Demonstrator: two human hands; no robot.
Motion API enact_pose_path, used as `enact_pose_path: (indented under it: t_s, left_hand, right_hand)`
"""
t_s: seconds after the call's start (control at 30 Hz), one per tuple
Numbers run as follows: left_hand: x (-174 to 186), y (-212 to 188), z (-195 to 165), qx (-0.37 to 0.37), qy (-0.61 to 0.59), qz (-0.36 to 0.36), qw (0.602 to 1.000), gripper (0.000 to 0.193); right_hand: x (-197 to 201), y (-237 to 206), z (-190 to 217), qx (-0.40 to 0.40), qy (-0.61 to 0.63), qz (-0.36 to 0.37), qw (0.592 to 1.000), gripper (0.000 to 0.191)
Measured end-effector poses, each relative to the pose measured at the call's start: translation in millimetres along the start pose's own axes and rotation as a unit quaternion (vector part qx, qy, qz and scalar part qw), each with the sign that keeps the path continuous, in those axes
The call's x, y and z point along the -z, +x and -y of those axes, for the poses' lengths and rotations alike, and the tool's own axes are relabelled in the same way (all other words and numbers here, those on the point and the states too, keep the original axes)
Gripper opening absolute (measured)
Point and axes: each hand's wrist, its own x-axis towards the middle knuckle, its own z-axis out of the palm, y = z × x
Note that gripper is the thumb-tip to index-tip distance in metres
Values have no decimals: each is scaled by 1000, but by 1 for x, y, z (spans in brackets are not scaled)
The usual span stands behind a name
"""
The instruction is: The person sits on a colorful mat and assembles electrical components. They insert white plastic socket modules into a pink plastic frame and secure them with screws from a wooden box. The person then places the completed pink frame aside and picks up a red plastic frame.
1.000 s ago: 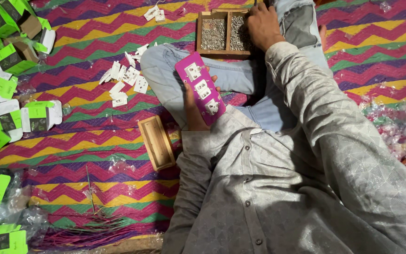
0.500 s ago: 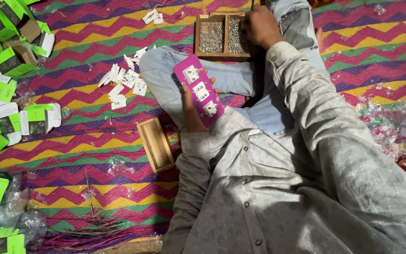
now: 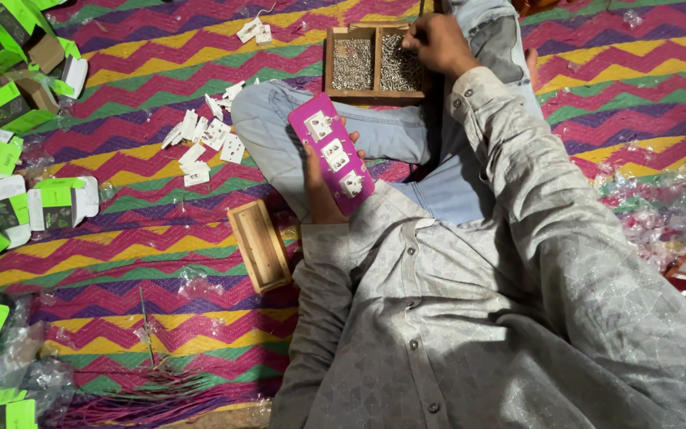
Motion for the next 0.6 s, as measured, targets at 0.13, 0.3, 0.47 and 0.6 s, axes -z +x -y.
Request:
enact_pose_path:
  t_s: [0.13,0.3,0.47,0.6]
  left_hand:
    - [0,1,0,8,-15,4,1000,69]
    - [-1,1,0,6,-15,0,1000,69]
    - [-2,0,0,1,5,-6,1000,68]
    - [-1,0,0,2,-16,2,1000,67]
  right_hand:
    - [0,-2,-4,64,-26,-8,998,13]
    - [-10,-11,1,115,-274,10,955,44]
    - [-17,-13,3,97,-365,77,923,58]
    - [-9,-8,-8,21,-250,104,962,49]
